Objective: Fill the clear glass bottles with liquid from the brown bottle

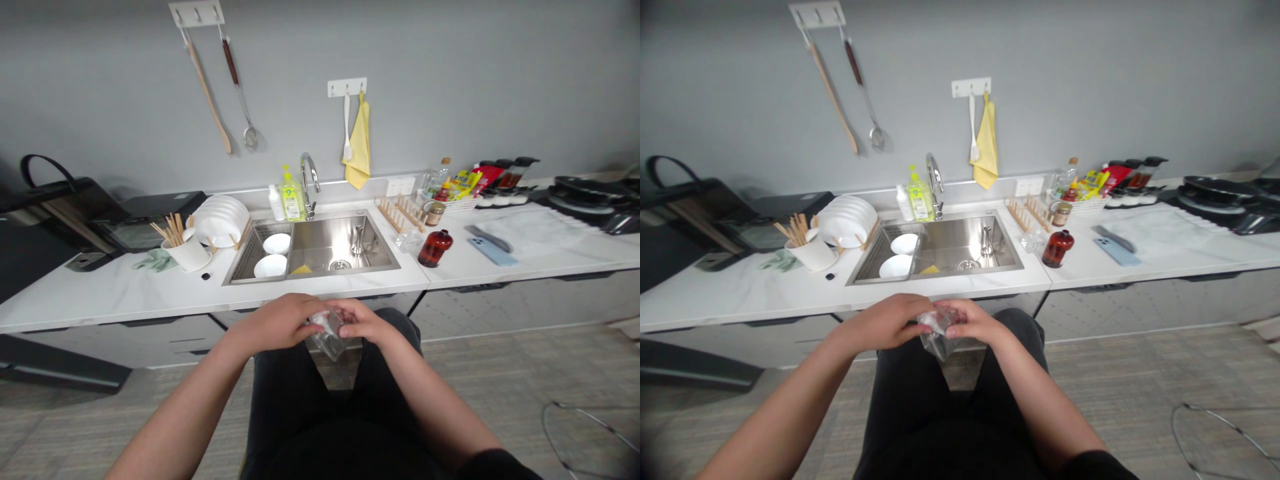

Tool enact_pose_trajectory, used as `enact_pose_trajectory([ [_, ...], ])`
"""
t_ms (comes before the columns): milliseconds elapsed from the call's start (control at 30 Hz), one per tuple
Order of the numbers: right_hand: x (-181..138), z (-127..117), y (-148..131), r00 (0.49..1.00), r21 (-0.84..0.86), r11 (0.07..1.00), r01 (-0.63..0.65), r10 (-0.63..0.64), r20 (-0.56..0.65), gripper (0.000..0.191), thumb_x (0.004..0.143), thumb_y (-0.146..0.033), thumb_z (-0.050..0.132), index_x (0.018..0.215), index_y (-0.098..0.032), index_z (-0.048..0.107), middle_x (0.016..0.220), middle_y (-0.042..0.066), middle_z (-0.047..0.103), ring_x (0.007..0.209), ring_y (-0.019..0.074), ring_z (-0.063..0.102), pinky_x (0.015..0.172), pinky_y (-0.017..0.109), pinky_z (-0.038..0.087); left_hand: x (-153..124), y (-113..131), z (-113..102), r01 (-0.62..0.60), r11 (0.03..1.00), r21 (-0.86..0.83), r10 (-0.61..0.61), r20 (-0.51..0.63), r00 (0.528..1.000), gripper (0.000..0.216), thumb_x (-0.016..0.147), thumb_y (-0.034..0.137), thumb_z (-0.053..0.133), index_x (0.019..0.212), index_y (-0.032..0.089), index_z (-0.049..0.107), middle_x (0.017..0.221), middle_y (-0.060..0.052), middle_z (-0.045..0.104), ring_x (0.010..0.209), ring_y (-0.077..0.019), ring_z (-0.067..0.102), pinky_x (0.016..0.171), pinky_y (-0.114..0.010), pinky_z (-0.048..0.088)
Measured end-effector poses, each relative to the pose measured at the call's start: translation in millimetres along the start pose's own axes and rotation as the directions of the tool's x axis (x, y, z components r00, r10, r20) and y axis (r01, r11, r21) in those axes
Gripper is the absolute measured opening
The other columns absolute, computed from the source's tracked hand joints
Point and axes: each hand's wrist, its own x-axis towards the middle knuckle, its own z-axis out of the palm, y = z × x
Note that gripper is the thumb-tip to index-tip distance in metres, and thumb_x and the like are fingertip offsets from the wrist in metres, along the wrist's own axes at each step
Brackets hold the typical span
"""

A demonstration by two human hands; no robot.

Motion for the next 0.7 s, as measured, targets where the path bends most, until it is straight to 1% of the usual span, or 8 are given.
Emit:
enact_pose_trajectory([
  [167,8.7,4.3,12.9,0.975,-0.129,0.991,0.015,-0.043,-0.218,0.083,0.082,-0.060,0.105,0.153,-0.030,0.075,0.152,0.013,0.079,0.136,0.0353,0.078,0.105,0.046,0.068,-15.6,-33.7,37.4,0.095,0.961,-0.258,-0.186,-0.354,0.917,0.060,0.109,0.045,0.078,0.165,0.033,0.061,0.160,-0.015,0.072,0.140,-0.0332,0.073,0.121,-0.054,0.059],
  [233,14.9,9.3,19.7,0.964,-0.167,0.986,0.013,-0.057,-0.259,0.085,0.082,-0.061,0.105,0.155,-0.031,0.072,0.155,0.013,0.077,0.140,0.0360,0.076,0.106,0.046,0.068,-20.6,-44.5,58.0,0.094,0.916,-0.390,-0.263,-0.404,0.876,0.079,0.100,0.046,0.089,0.170,0.032,0.056,0.167,-0.017,0.066,0.144,-0.0345,0.071,0.121,-0.055,0.061],
  [333,24.0,18.4,29.1,0.974,-0.151,0.989,-0.007,-0.028,-0.226,0.088,0.089,-0.062,0.099,0.165,-0.035,0.065,0.163,0.014,0.072,0.146,0.0358,0.072,0.115,0.051,0.065,-26.3,-58.9,84.6,0.082,0.859,-0.505,-0.322,-0.410,0.853,0.070,0.094,0.044,0.094,0.157,0.027,0.069,0.154,-0.016,0.074,0.135,-0.0329,0.076,0.116,-0.050,0.064],
  [400,28.1,20.6,32.1,0.971,-0.205,0.978,-0.033,-0.017,-0.237,0.090,0.092,-0.061,0.097,0.170,-0.037,0.060,0.170,0.014,0.066,0.151,0.0360,0.069,0.117,0.053,0.064,-35.0,-75.3,94.2,0.110,0.827,-0.551,-0.412,-0.461,0.786,0.062,0.090,0.046,0.096,0.144,0.022,0.076,0.140,-0.015,0.080,0.126,-0.0321,0.079,0.114,-0.050,0.064],
  [500,29.0,9.2,32.1,0.940,-0.339,0.938,-0.077,-0.045,-0.338,0.084,0.095,-0.059,0.093,0.169,-0.036,0.061,0.171,0.015,0.066,0.150,0.0359,0.068,0.114,0.054,0.064,-67.0,-117.7,89.1,0.195,0.739,-0.644,-0.635,-0.572,0.519,0.077,0.074,0.052,0.103,0.137,0.018,0.075,0.123,-0.015,0.084,0.111,-0.0323,0.082,0.110,-0.054,0.067],
  [600,22.6,-18.4,31.8,0.905,-0.401,0.906,-0.136,-0.051,-0.423,0.065,0.097,-0.060,0.089,0.152,-0.029,0.074,0.145,0.016,0.082,0.131,0.0341,0.079,0.108,0.053,0.066,-121.6,-171.9,60.0,0.326,0.645,-0.691,-0.756,-0.640,0.138,0.087,0.069,0.053,0.102,0.142,0.017,0.071,0.121,-0.014,0.084,0.110,-0.0322,0.083,0.111,-0.056,0.066],
  [667,16.0,-39.3,33.1,0.879,-0.424,0.887,-0.180,-0.048,-0.475,0.056,0.095,-0.061,0.089,0.138,-0.026,0.079,0.131,0.015,0.087,0.122,0.0340,0.083,0.102,0.051,0.068,-161.8,-206.6,34.4,0.418,0.580,-0.699,-0.728,-0.675,-0.119,0.084,0.073,0.051,0.098,0.145,0.018,0.069,0.132,-0.015,0.082,0.116,-0.0322,0.082,0.113,-0.055,0.065],
  [700,12.7,-48.7,34.1,0.864,-0.435,0.878,-0.200,-0.051,-0.501,0.054,0.093,-0.061,0.089,0.133,-0.025,0.080,0.128,0.015,0.088,0.120,0.0344,0.083,0.100,0.051,0.069,-180.4,-222.6,22.1,0.484,0.540,-0.688,-0.693,-0.691,-0.208,0.082,0.075,0.049,0.096,0.145,0.018,0.068,0.137,-0.016,0.080,0.119,-0.0328,0.081,0.113,-0.055,0.065],
])
